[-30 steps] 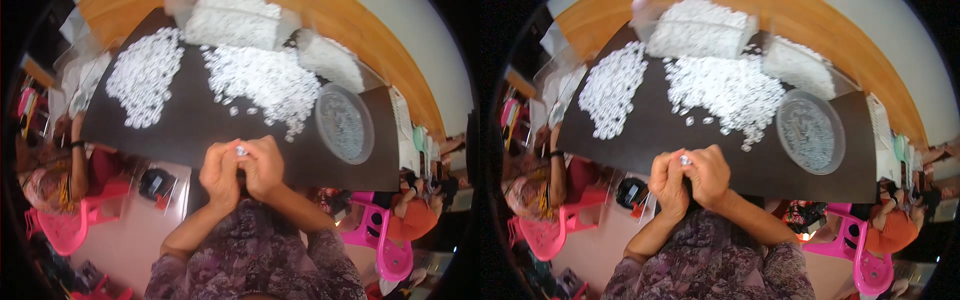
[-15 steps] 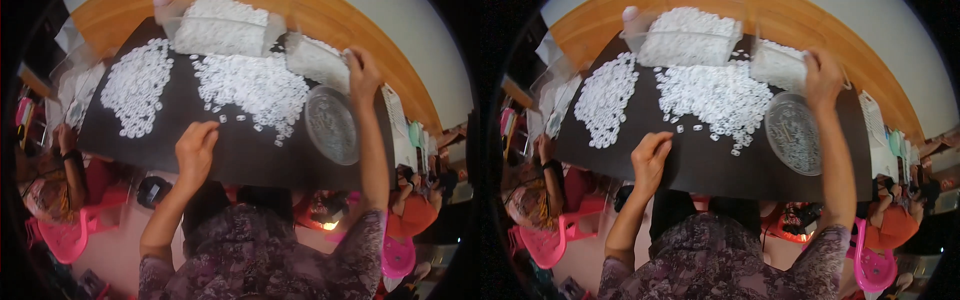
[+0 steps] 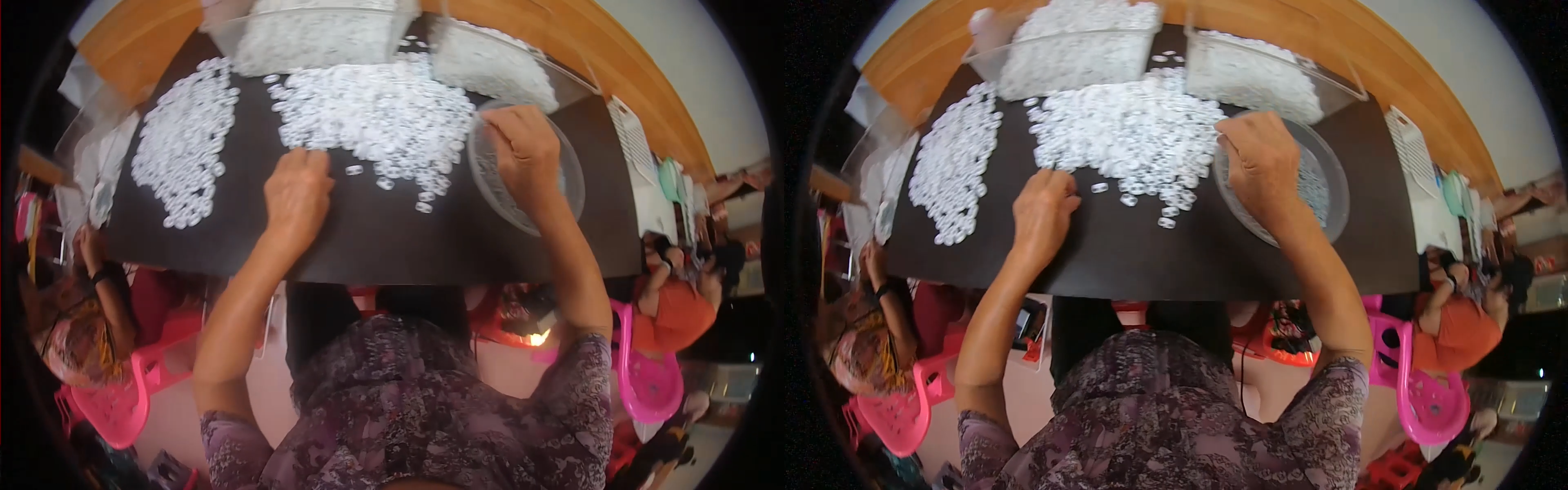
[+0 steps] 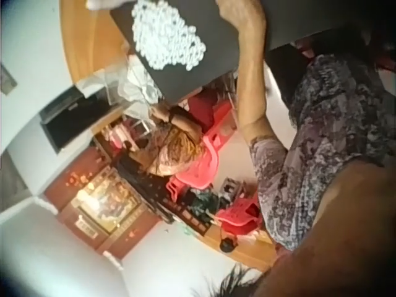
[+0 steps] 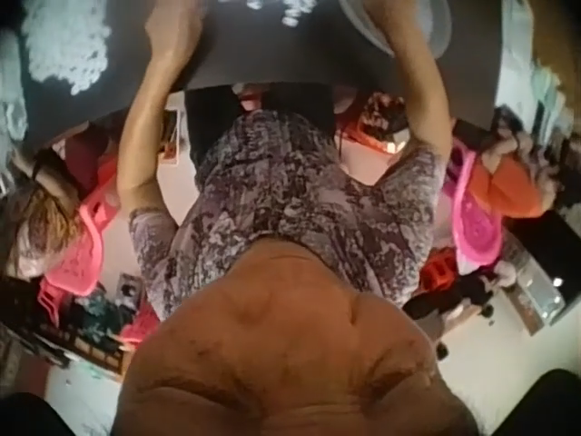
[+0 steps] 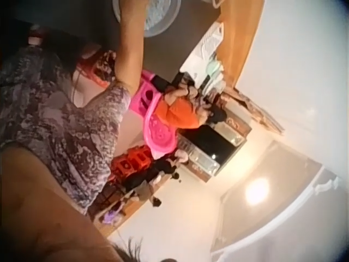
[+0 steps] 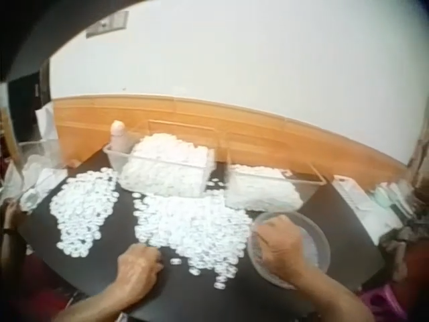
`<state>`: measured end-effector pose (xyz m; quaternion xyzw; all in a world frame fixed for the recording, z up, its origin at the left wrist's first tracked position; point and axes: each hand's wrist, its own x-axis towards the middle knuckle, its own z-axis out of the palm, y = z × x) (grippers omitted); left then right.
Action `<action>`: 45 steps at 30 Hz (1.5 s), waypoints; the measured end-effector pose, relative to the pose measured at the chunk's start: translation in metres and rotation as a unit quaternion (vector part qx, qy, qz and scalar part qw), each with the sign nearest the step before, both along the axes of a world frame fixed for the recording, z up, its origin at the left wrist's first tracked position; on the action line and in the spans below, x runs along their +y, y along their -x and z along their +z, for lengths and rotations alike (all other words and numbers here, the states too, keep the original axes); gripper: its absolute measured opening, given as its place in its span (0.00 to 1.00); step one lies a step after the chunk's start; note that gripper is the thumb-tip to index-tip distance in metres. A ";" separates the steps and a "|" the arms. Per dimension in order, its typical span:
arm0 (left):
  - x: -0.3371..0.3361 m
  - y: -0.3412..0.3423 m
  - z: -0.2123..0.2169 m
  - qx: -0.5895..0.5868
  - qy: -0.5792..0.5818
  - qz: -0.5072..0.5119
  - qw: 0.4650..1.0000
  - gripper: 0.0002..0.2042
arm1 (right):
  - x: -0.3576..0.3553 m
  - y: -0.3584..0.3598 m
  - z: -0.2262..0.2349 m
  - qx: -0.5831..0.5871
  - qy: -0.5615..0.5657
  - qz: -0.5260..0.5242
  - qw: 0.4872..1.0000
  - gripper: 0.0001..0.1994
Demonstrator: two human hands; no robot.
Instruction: Manually assembling small white plastic hardware components by inserting small pins.
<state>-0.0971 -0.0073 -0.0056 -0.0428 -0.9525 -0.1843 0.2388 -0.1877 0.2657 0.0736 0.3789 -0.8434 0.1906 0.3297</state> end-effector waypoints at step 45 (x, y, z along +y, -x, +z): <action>0.046 -0.064 0.002 -0.088 -0.513 -0.041 0.853 0.04 | 0.033 -0.007 -0.047 -0.250 -0.053 -0.053 0.965 0.03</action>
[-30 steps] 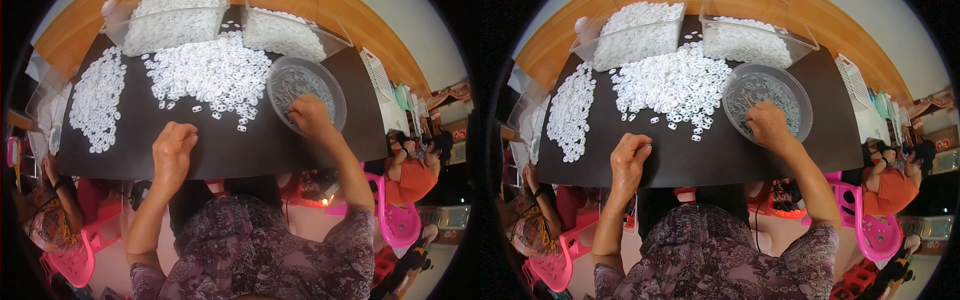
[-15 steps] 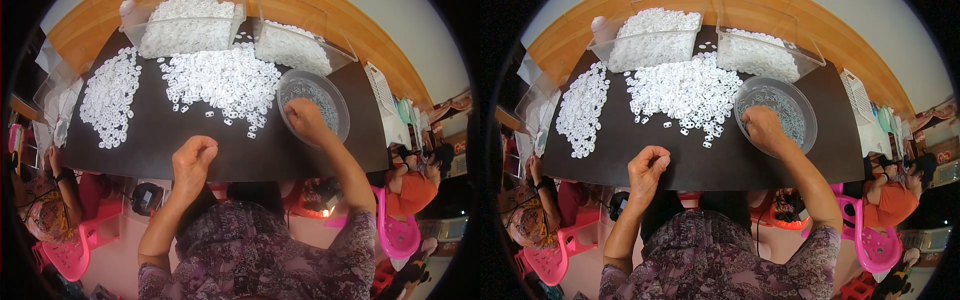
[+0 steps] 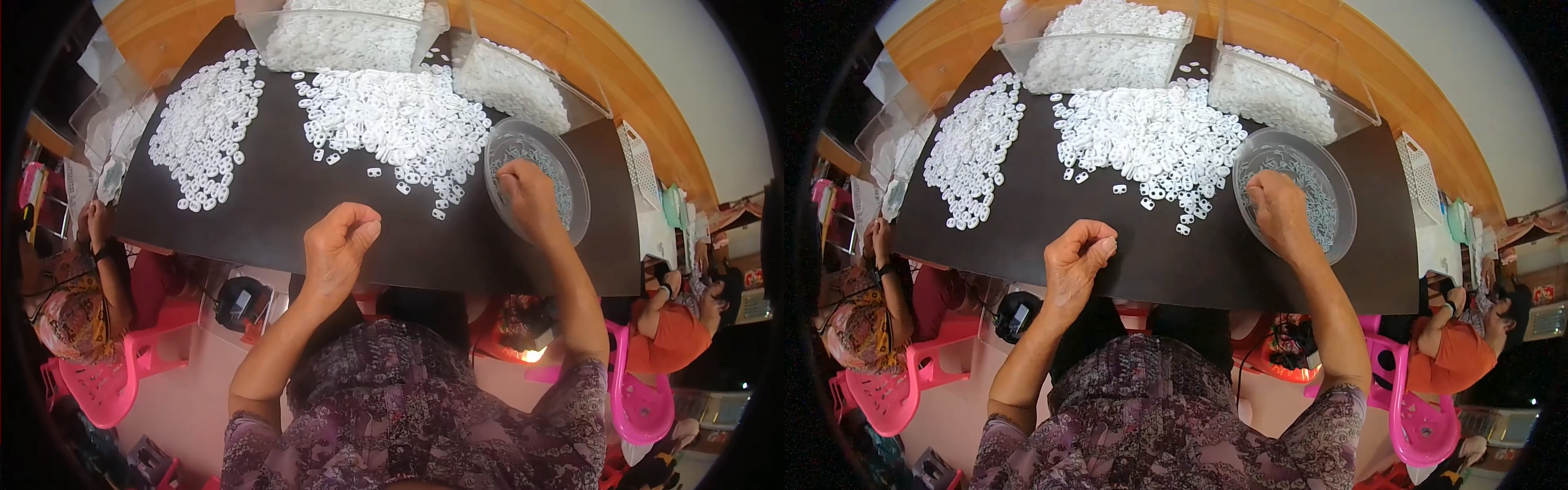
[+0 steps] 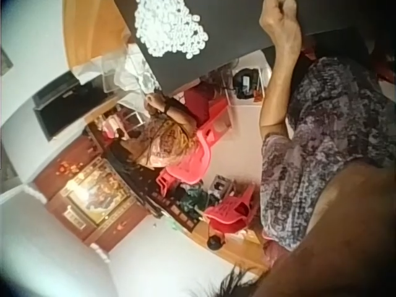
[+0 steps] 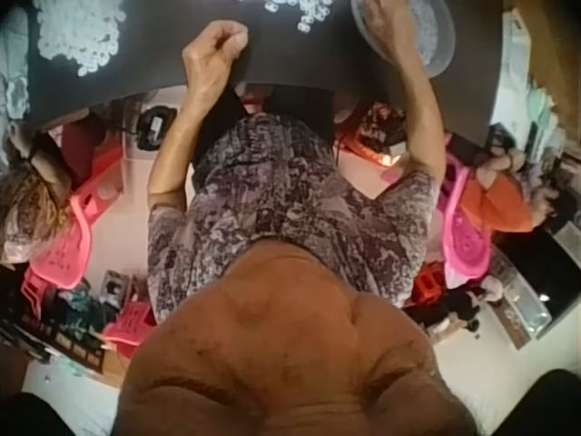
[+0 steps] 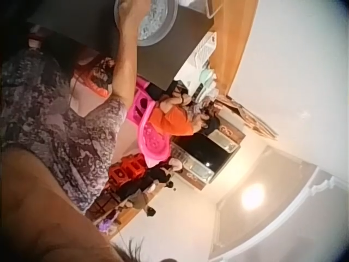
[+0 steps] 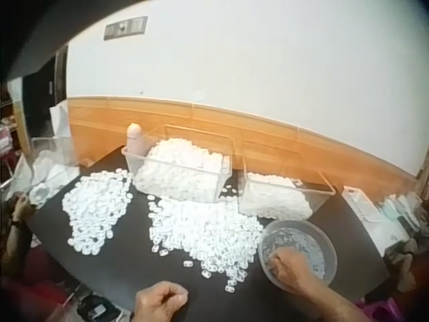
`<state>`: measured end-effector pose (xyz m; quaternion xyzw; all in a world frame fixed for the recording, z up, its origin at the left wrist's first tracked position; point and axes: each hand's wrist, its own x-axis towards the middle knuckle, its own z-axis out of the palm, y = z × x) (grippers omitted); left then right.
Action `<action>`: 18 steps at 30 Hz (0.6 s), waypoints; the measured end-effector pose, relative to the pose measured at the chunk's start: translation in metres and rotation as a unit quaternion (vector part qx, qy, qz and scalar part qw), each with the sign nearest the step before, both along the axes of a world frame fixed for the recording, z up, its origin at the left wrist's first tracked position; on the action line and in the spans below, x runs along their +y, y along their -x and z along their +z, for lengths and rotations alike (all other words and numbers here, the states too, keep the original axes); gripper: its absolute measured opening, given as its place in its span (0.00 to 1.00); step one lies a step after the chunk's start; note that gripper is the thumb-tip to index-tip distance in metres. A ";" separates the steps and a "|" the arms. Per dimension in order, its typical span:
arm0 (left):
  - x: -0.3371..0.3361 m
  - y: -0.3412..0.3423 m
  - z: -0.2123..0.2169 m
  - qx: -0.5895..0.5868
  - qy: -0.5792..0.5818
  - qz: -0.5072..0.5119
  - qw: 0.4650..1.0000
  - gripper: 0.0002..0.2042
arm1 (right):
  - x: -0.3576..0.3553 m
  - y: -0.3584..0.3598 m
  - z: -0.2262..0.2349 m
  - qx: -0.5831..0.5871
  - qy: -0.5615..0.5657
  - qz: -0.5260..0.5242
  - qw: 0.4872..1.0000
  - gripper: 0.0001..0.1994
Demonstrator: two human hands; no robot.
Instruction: Manually assembling small white plastic hardware components by inserting small pins.
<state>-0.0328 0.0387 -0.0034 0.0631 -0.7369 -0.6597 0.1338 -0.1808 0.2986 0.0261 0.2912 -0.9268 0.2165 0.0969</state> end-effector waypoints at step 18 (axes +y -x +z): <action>-0.010 0.003 -0.005 0.037 0.097 0.032 0.994 0.05 | -0.080 -0.029 -0.009 -0.018 0.111 0.105 0.988 0.12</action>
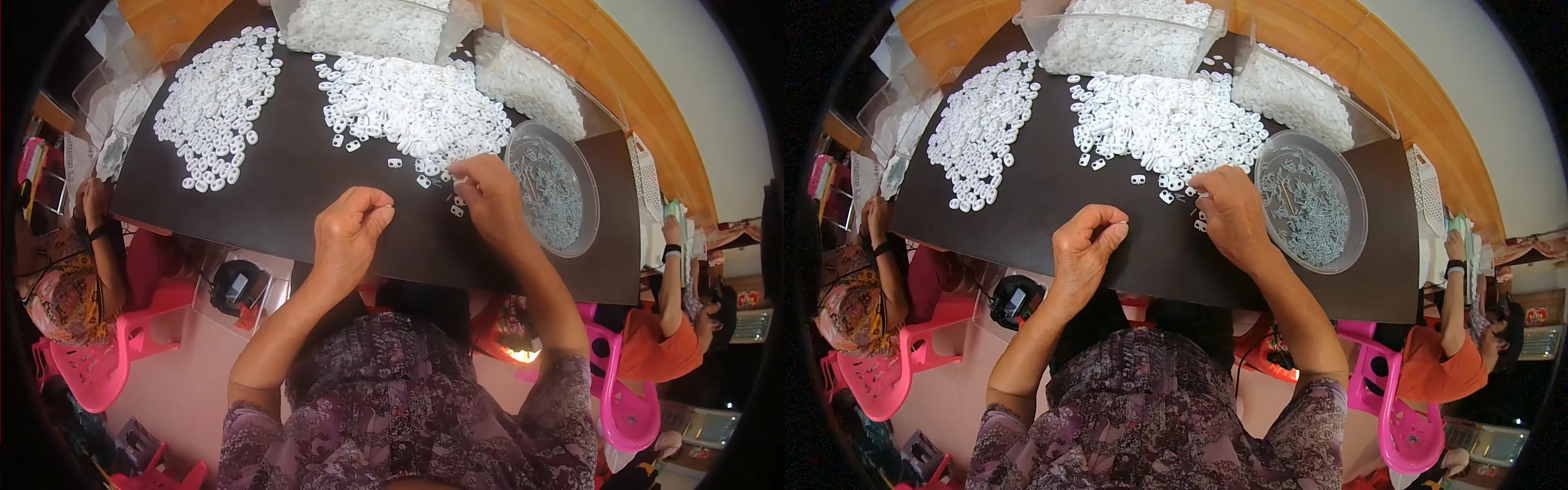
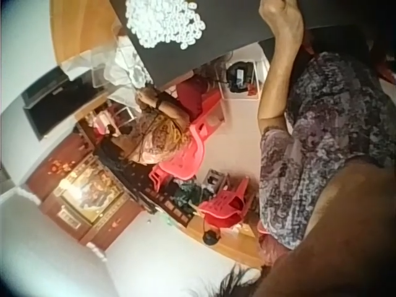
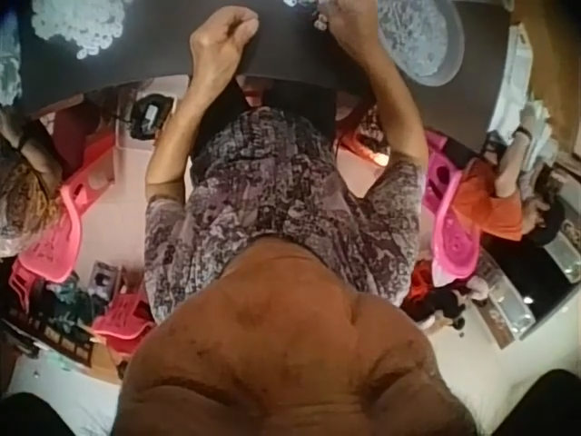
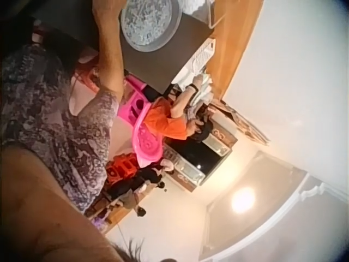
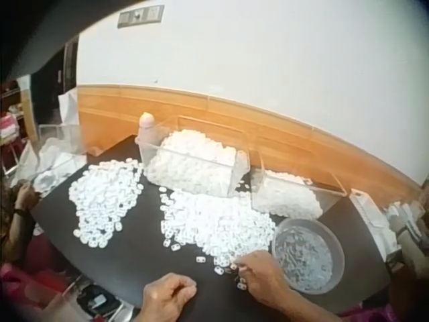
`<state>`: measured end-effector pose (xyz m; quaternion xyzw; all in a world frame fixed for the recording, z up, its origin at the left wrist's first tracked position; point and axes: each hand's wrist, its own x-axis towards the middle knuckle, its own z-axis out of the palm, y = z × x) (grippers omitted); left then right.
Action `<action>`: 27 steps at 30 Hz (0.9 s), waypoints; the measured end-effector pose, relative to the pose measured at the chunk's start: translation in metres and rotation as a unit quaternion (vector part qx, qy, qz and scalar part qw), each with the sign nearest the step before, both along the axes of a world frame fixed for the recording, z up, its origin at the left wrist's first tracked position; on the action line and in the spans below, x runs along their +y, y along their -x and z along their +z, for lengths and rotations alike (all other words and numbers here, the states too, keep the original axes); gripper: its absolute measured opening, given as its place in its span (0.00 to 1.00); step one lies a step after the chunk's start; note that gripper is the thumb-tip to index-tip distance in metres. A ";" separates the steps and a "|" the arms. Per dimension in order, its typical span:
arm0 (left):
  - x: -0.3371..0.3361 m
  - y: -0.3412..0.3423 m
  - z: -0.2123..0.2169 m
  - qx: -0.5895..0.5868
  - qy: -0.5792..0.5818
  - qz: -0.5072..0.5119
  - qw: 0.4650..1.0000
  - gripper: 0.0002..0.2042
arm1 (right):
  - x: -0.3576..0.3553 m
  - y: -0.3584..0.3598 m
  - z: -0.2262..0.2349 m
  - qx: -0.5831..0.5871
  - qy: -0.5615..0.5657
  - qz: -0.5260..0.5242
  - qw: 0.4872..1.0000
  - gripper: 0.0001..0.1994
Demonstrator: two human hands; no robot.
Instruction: Manually assembling small white plastic hardware components by inserting small pins.
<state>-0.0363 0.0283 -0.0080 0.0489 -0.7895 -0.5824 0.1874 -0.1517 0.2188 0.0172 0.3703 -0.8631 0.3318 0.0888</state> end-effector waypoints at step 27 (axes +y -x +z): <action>-0.003 0.000 -0.003 0.003 -0.042 -0.022 0.999 0.06 | -0.003 0.000 0.008 0.154 -0.204 0.109 0.961 0.03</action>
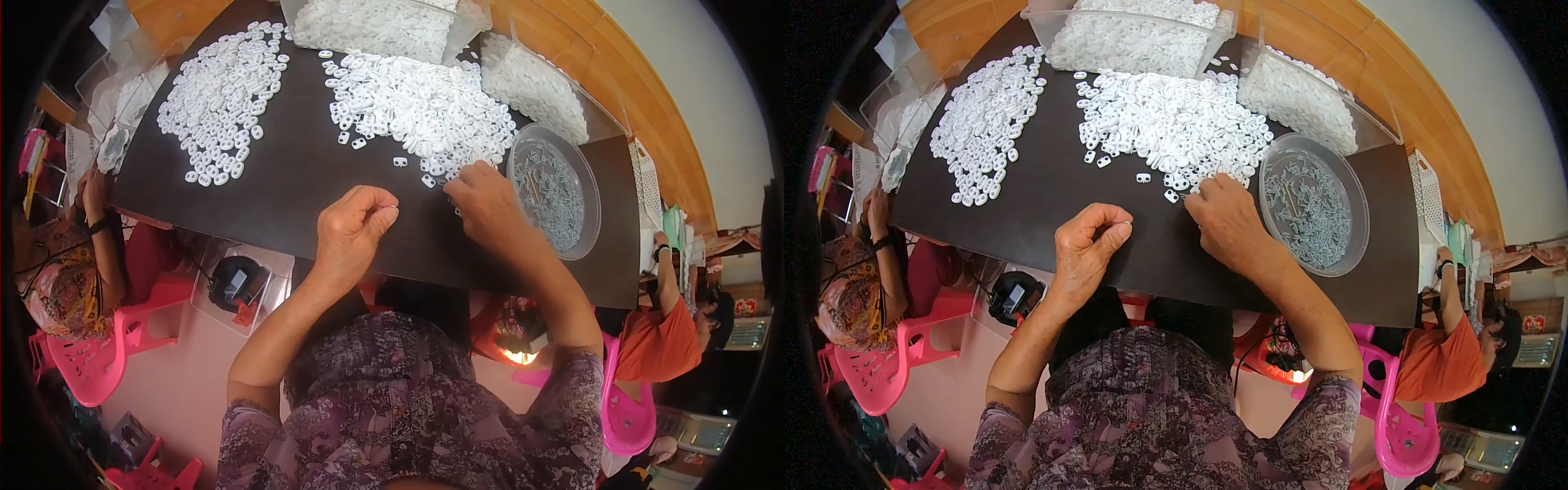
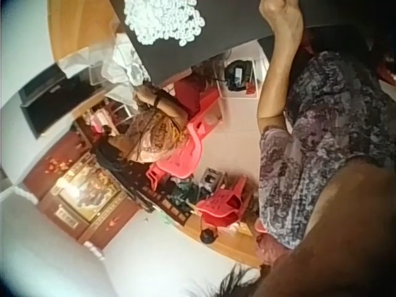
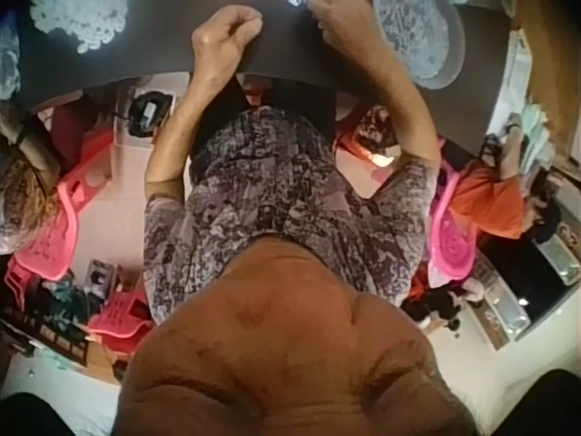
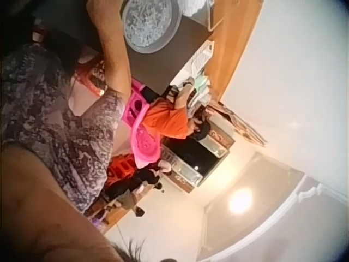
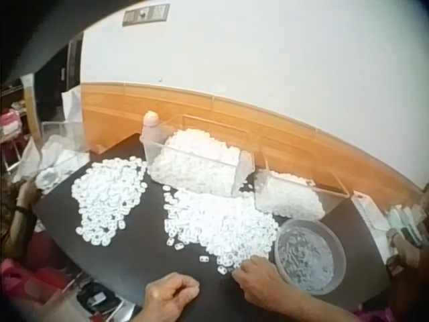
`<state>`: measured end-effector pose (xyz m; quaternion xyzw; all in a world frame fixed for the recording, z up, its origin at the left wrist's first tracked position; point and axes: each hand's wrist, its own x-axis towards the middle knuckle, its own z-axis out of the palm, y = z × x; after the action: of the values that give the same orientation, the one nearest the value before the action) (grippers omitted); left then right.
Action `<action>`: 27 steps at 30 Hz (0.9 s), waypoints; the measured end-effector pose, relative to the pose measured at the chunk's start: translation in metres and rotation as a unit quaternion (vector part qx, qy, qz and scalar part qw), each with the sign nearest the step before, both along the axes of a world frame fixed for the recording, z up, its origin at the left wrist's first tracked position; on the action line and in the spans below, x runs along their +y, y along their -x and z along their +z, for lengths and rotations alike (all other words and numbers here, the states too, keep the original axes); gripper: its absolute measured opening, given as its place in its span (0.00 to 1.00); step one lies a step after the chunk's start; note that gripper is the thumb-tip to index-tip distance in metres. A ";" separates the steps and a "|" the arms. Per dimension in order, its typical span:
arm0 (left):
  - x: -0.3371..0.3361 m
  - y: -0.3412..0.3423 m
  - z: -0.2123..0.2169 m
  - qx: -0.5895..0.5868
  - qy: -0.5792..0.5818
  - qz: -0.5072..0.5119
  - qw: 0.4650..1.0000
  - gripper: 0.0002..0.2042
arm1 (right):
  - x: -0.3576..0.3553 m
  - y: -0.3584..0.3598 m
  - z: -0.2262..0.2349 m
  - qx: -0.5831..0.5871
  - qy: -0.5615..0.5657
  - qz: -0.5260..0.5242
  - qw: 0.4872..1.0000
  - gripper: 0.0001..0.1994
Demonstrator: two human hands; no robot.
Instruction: Manually assembling small white plastic hardware components by inserting small pins.
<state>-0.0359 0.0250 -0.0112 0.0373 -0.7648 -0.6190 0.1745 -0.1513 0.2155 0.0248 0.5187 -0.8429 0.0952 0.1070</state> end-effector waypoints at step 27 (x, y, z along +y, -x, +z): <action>-0.001 -0.004 0.003 -0.025 -0.113 -0.004 0.993 0.08 | -0.034 -0.014 -0.023 -0.062 0.113 -0.061 0.990 0.05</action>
<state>-0.0320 0.0236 -0.0085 0.0691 -0.6946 -0.7008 0.1472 -0.1374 0.1814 0.0016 0.4437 -0.8621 0.2148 0.1179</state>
